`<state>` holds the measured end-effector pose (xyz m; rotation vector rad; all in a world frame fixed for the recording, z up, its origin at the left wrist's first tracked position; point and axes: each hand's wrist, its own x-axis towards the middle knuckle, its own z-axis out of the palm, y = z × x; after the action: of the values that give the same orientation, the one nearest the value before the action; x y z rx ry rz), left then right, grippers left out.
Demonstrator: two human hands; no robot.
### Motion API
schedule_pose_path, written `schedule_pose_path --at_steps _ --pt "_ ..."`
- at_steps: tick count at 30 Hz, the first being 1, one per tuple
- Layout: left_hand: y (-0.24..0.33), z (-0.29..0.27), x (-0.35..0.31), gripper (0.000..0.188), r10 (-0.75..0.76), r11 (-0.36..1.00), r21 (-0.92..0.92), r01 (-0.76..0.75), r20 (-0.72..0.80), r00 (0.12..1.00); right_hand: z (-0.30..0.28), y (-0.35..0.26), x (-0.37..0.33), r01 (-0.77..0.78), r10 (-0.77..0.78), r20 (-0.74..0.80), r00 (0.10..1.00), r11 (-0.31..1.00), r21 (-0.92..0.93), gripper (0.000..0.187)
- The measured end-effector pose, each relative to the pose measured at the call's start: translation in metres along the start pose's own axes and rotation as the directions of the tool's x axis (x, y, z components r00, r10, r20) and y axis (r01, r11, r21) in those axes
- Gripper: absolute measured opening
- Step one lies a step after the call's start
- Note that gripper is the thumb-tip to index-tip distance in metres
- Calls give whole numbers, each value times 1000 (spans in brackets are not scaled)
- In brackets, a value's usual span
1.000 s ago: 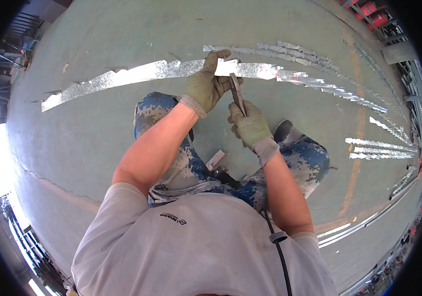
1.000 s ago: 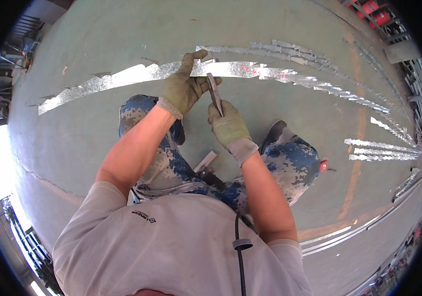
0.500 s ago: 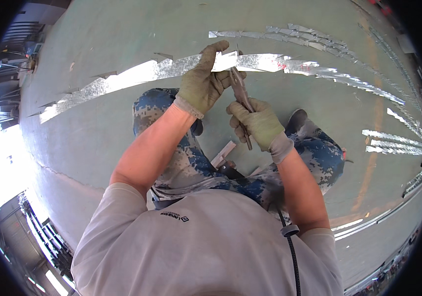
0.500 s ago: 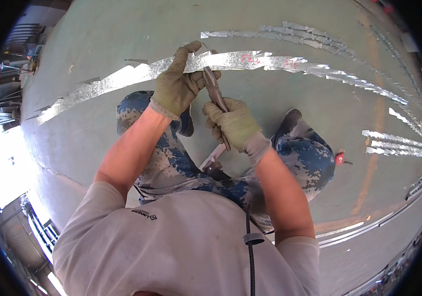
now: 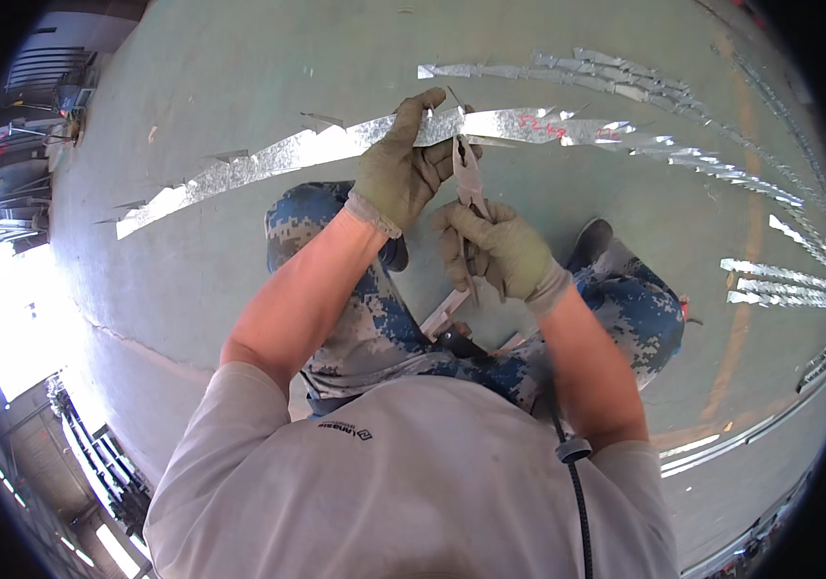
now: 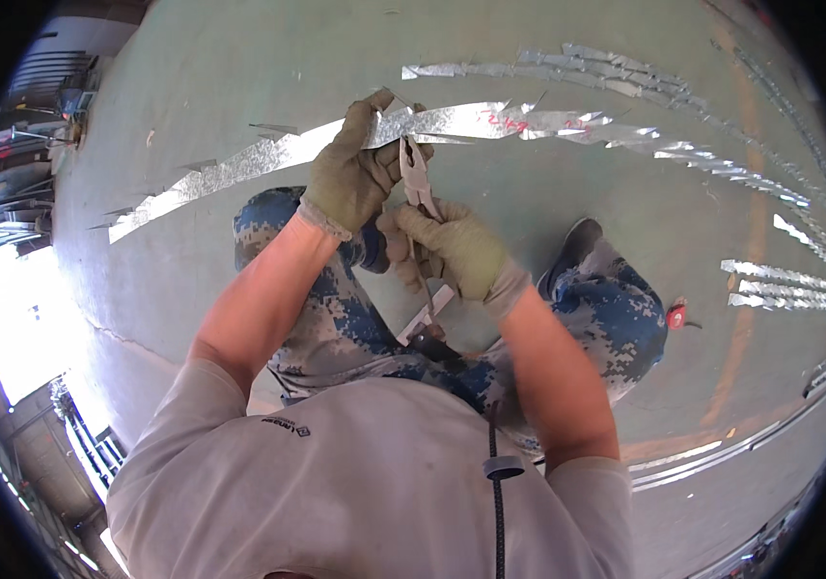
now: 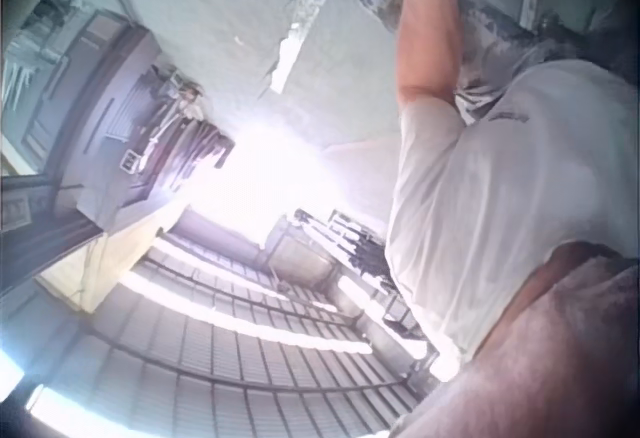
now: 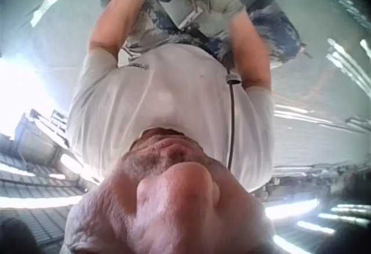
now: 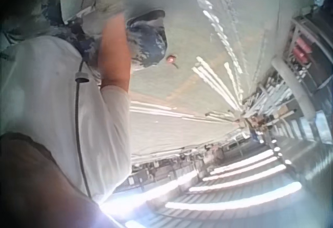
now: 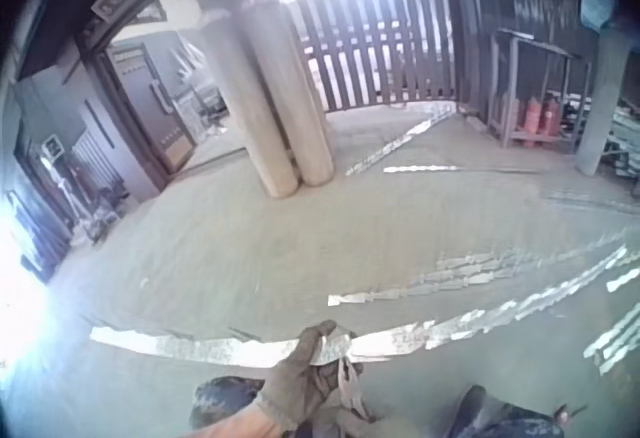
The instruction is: The person sits on the floor and uses tin snips to cut a long, flat metal strip into smaller segments. The person repeatedly positions the snips, cuts a piece, and places the segment on the floor among other cut pieces.
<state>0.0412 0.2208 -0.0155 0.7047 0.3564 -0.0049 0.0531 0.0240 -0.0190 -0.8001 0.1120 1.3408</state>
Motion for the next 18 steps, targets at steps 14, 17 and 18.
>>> schedule_pose_path --at_steps 14,17,18 --pt "-1 9 1 47 37 997 -59 -39 -33 999 18 8 -13 55 -215 -342 915 905 -422 43" --pt "0 11 1 44 32 998 -44 -34 -33 999 22 8 -10 33 -237 -379 895 880 -473 41" --pt "-1 11 1 44 31 998 -47 -33 -34 999 23 8 -9 26 -241 -386 890 874 -484 41"
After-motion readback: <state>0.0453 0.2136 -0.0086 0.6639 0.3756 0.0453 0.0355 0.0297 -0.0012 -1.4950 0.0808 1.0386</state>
